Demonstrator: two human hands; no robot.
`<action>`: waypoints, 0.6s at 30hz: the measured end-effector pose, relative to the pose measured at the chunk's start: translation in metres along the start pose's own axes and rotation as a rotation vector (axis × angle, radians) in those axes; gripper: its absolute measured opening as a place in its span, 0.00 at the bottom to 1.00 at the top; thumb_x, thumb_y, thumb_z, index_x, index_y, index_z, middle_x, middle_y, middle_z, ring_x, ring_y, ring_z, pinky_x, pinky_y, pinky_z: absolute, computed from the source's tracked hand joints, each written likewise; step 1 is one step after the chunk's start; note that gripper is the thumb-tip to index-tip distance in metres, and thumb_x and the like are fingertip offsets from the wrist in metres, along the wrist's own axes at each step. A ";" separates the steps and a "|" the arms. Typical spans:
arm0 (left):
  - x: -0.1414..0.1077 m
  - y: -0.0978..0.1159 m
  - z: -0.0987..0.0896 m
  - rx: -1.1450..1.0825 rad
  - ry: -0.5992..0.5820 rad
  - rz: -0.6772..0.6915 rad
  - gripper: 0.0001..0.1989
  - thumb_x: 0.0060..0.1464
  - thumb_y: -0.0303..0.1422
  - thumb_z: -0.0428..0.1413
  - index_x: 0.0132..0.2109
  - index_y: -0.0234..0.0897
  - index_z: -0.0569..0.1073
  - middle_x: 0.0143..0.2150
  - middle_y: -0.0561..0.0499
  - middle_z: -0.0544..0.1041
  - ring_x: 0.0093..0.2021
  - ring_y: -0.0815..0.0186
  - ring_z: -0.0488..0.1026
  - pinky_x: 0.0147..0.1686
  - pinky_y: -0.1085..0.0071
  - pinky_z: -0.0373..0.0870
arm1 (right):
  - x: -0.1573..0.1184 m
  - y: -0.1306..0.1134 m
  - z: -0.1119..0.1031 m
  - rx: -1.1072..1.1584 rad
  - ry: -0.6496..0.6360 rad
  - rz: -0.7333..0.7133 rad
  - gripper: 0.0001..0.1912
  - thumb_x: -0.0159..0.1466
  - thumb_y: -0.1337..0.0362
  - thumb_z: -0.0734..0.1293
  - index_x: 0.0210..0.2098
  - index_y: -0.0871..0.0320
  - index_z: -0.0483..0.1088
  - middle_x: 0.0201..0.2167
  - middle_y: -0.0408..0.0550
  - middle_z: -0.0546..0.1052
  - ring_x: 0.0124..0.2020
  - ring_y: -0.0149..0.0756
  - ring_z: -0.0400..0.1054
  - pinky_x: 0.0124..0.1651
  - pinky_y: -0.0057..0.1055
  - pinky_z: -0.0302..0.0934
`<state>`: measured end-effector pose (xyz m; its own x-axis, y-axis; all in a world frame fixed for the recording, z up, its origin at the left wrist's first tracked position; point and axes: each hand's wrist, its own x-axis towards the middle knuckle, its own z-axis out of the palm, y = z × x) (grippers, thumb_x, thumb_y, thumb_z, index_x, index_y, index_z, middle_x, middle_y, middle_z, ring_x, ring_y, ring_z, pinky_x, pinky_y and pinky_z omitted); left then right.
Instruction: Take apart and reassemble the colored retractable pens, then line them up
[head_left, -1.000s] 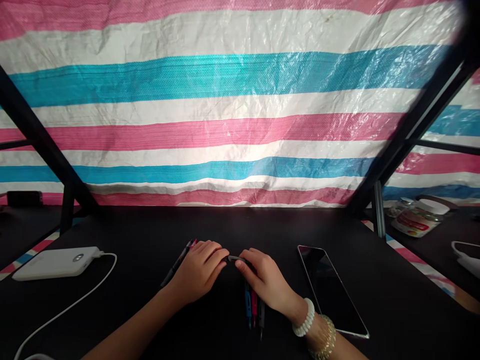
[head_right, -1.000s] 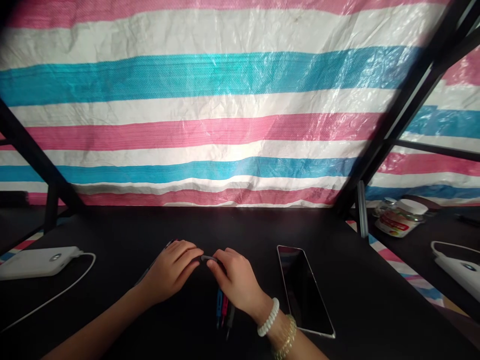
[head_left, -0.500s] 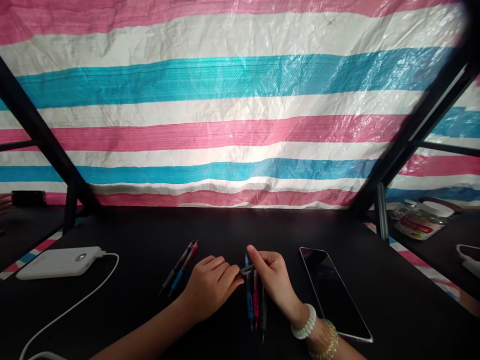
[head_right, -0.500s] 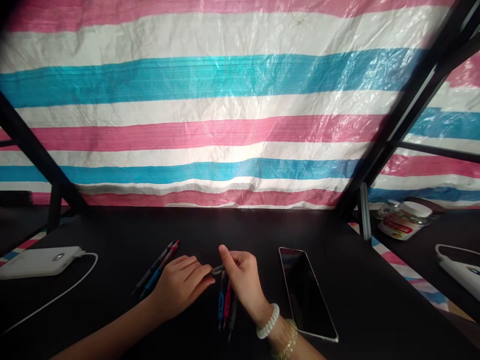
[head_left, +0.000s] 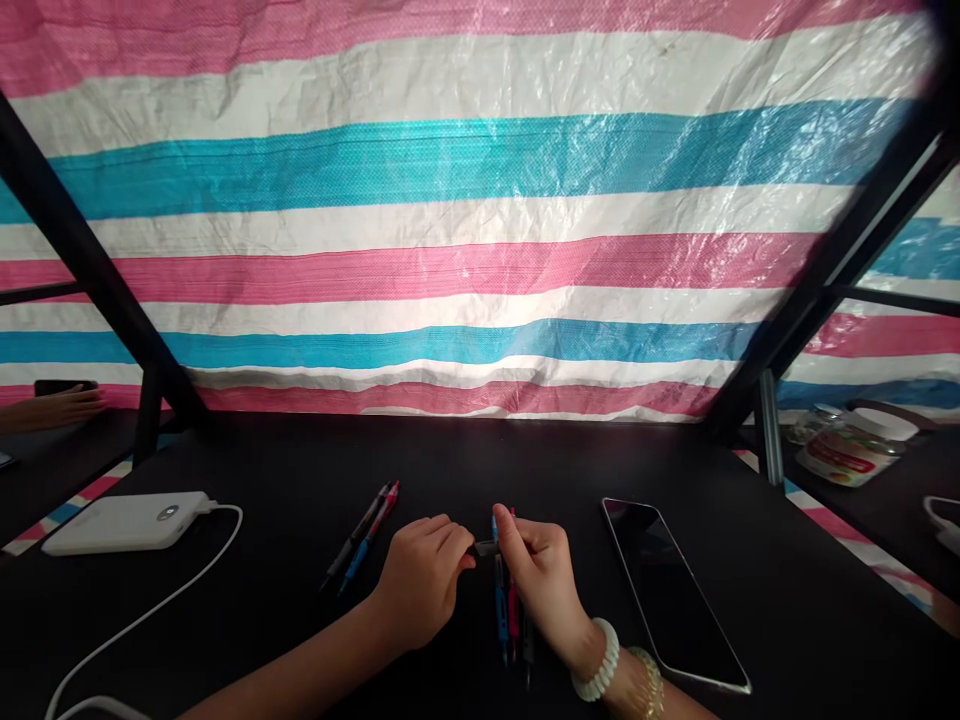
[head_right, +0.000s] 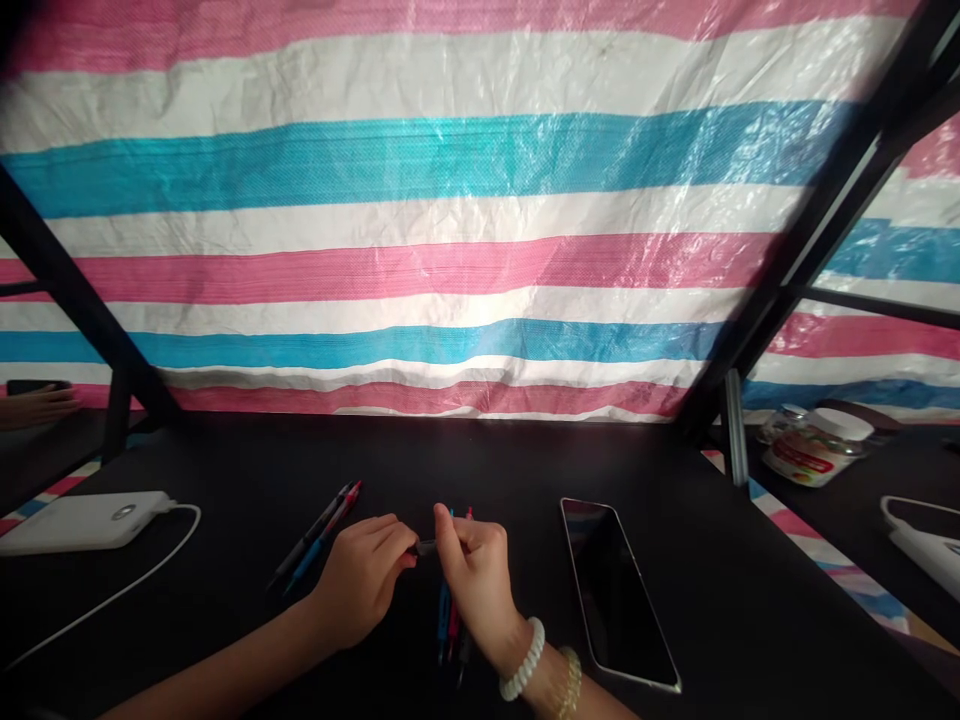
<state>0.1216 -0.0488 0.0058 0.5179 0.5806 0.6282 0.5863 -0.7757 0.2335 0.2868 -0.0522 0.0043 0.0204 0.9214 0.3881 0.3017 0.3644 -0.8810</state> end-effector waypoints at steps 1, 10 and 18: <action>0.000 0.000 -0.001 -0.013 -0.005 0.001 0.09 0.59 0.23 0.46 0.32 0.37 0.67 0.24 0.51 0.72 0.25 0.64 0.66 0.26 0.67 0.58 | -0.001 0.000 0.001 -0.004 0.003 -0.026 0.30 0.70 0.53 0.58 0.16 0.56 0.45 0.15 0.37 0.47 0.18 0.25 0.40 0.21 0.29 0.39; 0.001 -0.001 -0.004 -0.136 -0.023 0.057 0.09 0.56 0.23 0.44 0.30 0.38 0.64 0.25 0.51 0.72 0.24 0.64 0.65 0.25 0.67 0.58 | -0.001 -0.010 -0.006 -0.112 -0.017 -0.361 0.25 0.71 0.66 0.56 0.18 0.57 0.45 0.16 0.36 0.48 0.18 0.25 0.42 0.23 0.28 0.40; 0.004 -0.007 -0.008 -0.162 -0.036 0.001 0.10 0.59 0.24 0.44 0.31 0.39 0.65 0.23 0.52 0.71 0.23 0.65 0.65 0.25 0.69 0.58 | 0.004 -0.006 -0.010 -0.120 -0.088 -0.247 0.25 0.71 0.60 0.57 0.19 0.56 0.46 0.16 0.38 0.50 0.20 0.28 0.45 0.27 0.30 0.45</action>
<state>0.1143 -0.0429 0.0123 0.5426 0.5858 0.6020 0.4792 -0.8045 0.3510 0.2947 -0.0521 0.0135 -0.1490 0.8168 0.5573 0.3980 0.5654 -0.7224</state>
